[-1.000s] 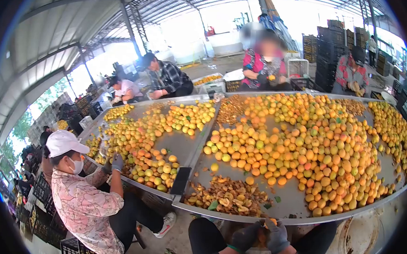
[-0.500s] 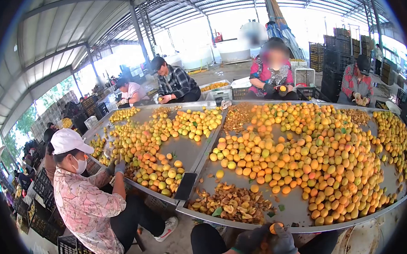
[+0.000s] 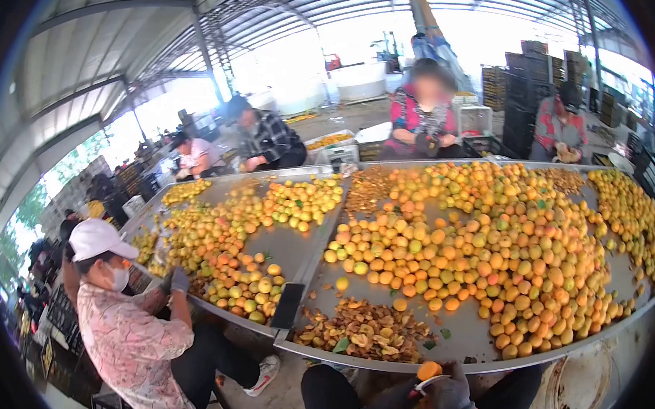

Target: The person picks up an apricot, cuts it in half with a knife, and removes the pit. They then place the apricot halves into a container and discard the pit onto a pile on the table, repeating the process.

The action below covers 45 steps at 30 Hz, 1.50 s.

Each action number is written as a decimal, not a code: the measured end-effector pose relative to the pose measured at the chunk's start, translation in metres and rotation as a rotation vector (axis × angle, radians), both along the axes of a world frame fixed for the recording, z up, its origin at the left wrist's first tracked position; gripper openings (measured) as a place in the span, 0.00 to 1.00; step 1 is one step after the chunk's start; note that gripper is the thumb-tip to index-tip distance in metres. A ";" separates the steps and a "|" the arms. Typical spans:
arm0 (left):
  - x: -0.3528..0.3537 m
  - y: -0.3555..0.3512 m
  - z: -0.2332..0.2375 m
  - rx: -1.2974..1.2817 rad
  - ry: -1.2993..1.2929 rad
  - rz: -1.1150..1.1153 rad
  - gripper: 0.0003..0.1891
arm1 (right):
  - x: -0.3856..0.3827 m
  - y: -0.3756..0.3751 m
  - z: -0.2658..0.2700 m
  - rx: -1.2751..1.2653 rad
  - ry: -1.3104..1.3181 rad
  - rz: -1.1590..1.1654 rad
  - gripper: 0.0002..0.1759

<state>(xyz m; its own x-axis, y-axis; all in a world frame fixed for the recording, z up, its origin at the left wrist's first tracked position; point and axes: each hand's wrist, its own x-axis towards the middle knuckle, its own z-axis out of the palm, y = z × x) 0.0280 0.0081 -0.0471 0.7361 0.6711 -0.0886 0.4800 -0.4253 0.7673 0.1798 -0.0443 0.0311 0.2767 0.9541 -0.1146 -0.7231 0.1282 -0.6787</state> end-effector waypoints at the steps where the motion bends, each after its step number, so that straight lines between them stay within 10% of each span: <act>1: -0.002 -0.004 0.021 -0.012 -0.149 0.005 0.23 | 0.008 -0.002 0.000 -0.028 0.072 0.089 0.23; 9: 0.002 0.009 0.025 -0.161 -0.212 -0.092 0.21 | 0.021 0.007 0.017 0.009 -0.048 0.312 0.23; 11: 0.000 0.004 0.063 -0.313 -0.300 -0.026 0.20 | 0.031 0.013 -0.007 -0.071 0.379 0.317 0.22; 13: -0.009 0.005 0.082 -0.460 -0.381 0.038 0.19 | 0.037 0.015 -0.021 -0.100 -0.242 0.288 0.22; 14: -0.015 0.006 0.084 -0.586 -0.437 0.050 0.19 | 0.038 0.009 -0.006 -0.183 0.223 0.219 0.22; 16: -0.022 0.006 0.084 -0.711 -0.495 0.075 0.18 | 0.042 -0.002 -0.003 -0.198 -0.083 0.230 0.22; 17: -0.027 0.006 0.082 -0.658 -0.464 0.088 0.17 | 0.044 -0.004 -0.004 -0.202 -0.391 0.247 0.21; 25: -0.029 0.009 0.082 -0.598 -0.641 0.119 0.06 | 0.009 -0.019 0.015 -0.272 -0.389 0.688 0.19; 26: -0.025 0.017 0.068 0.190 -0.506 -0.104 0.03 | 0.003 -0.022 0.018 -0.177 -0.401 0.634 0.15; 27: -0.023 0.017 0.066 0.189 -0.505 -0.099 0.03 | -0.001 -0.025 0.020 -0.087 -0.409 0.576 0.11; 34: -0.014 0.018 0.057 -0.357 -0.744 0.344 0.12 | 0.006 -0.019 0.032 -0.098 -0.939 0.613 0.21; 38: -0.007 0.016 0.054 -0.735 -0.725 0.520 0.16 | 0.001 -0.008 0.003 -0.003 -0.931 0.238 0.20; 45: -0.006 0.010 0.100 -0.664 -0.701 0.537 0.04 | 0.001 -0.007 0.024 0.105 -1.025 0.268 0.20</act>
